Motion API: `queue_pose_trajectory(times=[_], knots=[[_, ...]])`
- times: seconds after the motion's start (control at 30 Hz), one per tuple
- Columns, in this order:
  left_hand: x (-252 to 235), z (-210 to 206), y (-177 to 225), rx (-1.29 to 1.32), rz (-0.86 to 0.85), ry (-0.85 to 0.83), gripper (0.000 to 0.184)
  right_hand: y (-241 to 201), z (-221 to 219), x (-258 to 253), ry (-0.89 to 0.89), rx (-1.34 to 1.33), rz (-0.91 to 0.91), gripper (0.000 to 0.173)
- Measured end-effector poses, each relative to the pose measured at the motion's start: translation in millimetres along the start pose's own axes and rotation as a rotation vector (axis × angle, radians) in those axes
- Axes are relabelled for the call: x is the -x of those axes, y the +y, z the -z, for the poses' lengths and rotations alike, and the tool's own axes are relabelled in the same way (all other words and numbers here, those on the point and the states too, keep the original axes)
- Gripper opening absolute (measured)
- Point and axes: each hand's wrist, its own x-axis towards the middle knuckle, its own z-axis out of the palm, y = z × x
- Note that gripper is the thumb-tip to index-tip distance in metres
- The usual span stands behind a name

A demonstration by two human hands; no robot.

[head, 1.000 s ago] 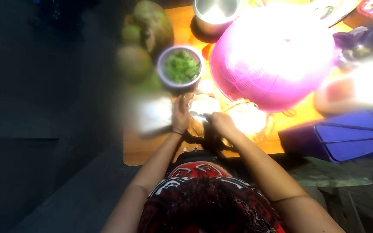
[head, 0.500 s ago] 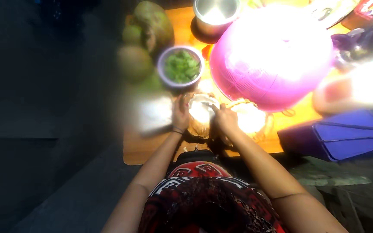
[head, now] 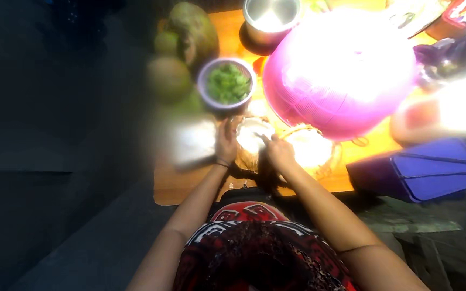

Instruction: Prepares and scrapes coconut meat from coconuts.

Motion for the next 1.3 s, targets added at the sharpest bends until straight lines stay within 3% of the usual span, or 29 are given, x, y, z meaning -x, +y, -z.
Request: queue_pose_trajectory(times=[0.13,0.43,0.63,0.8,1.0,1.2,1.3], knots=[[-2,0,1,-0.016,0.004,-0.007,0.048,-16,-2,2,-0.062,0.043,-0.086,0.047],[-2,0,1,-0.01,-0.001,0.002,0.047,-45,14,24,-0.225,0.035,-0.004,0.039],[-1,0,0,-0.01,0.003,0.005,0.048,-27,24,17,-0.203,-0.118,0.08,0.031],[-1,1,1,-0.007,0.011,-0.009,0.048,9,12,-7,-0.168,-0.497,0.148,0.028],[-2,1,0,-0.003,0.018,-0.017,0.048,32,-10,-14,-0.233,-0.979,-0.04,0.027],[-2,1,0,-0.009,-0.007,-0.007,0.047,51,-16,-20,-0.255,-0.955,-0.049,0.027],[-2,1,0,0.008,-0.009,-0.008,0.048,54,-17,-22,-0.181,-0.873,-0.049,0.026]])
